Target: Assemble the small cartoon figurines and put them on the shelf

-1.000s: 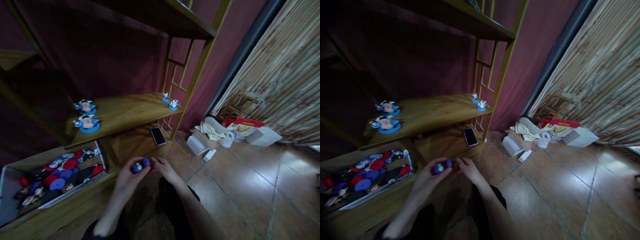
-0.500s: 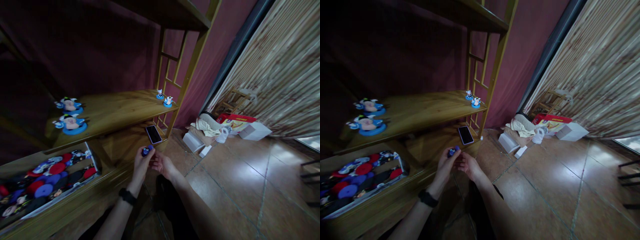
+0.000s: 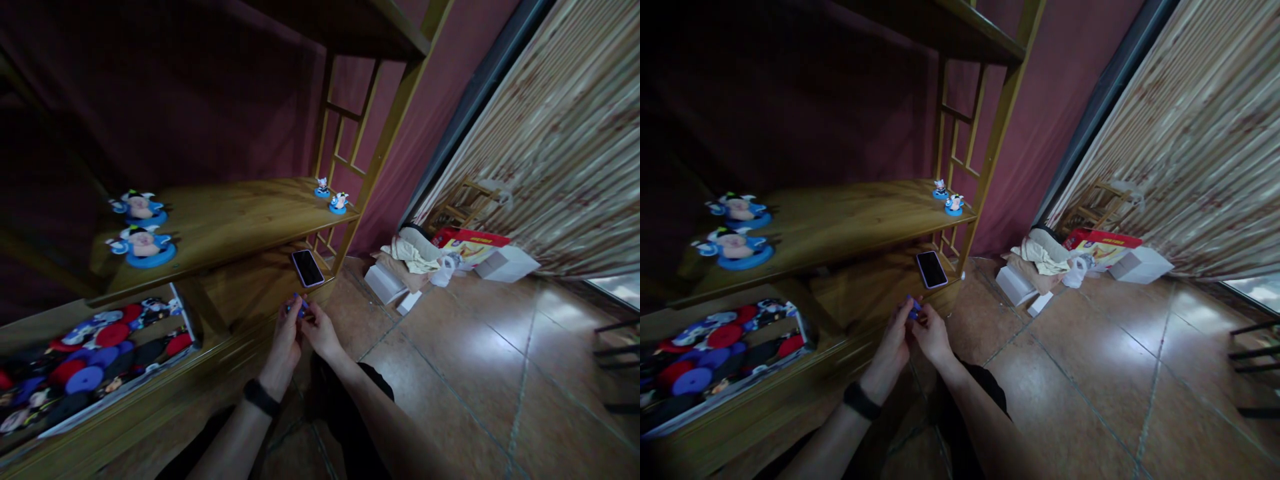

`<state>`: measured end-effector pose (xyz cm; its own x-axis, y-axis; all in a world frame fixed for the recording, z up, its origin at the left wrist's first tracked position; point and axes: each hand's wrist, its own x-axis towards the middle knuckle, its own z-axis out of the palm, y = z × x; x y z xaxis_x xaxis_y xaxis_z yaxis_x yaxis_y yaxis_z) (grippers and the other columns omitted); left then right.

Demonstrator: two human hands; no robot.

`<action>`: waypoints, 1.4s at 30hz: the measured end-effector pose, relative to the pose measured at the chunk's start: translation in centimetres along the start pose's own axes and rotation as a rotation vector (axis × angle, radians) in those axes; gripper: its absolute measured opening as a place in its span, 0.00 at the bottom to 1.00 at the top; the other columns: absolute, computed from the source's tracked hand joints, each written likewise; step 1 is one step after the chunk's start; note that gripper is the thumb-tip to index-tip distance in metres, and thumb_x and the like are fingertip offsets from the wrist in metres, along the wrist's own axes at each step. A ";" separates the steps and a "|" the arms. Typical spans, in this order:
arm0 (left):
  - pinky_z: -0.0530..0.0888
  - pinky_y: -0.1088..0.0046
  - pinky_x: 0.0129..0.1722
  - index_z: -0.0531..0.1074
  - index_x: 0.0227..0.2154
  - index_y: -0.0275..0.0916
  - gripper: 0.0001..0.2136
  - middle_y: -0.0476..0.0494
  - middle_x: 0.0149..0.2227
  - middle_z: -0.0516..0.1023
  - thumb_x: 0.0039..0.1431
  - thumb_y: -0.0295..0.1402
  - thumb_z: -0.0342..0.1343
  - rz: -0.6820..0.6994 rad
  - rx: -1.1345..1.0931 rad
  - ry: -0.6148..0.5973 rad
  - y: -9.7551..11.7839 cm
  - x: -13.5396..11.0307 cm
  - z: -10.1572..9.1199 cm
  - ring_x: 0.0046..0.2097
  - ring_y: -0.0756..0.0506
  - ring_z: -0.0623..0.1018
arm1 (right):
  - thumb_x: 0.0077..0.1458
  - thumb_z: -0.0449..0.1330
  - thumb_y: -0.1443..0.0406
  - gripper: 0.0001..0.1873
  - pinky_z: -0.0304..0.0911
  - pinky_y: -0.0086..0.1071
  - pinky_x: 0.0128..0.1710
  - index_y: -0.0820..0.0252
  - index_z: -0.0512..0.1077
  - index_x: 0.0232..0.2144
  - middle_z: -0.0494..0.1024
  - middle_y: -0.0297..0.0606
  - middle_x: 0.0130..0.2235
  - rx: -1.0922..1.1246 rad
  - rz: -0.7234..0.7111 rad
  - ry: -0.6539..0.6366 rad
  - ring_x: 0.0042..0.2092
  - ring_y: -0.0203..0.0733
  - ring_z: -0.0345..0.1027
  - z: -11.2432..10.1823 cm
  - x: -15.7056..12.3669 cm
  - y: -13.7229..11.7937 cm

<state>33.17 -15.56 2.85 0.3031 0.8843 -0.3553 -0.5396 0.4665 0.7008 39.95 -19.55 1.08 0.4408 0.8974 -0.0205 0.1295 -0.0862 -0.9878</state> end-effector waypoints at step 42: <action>0.68 0.67 0.50 0.73 0.44 0.38 0.22 0.44 0.42 0.78 0.41 0.21 0.56 0.244 0.647 -0.369 3.5 0.5 -0.7 0.43 0.46 0.76 | 0.44 0.63 0.57 0.15 0.61 0.23 0.20 0.59 0.69 0.33 0.69 0.29 0.27 0.294 0.028 0.158 0.23 0.29 0.59 -2.6 0.8 -2.2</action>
<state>30.91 -13.40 4.72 0.5378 0.8430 0.0041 -0.0939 0.0550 0.9941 42.33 -19.77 3.64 0.5758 0.8162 -0.0473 -0.1366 0.0390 -0.9899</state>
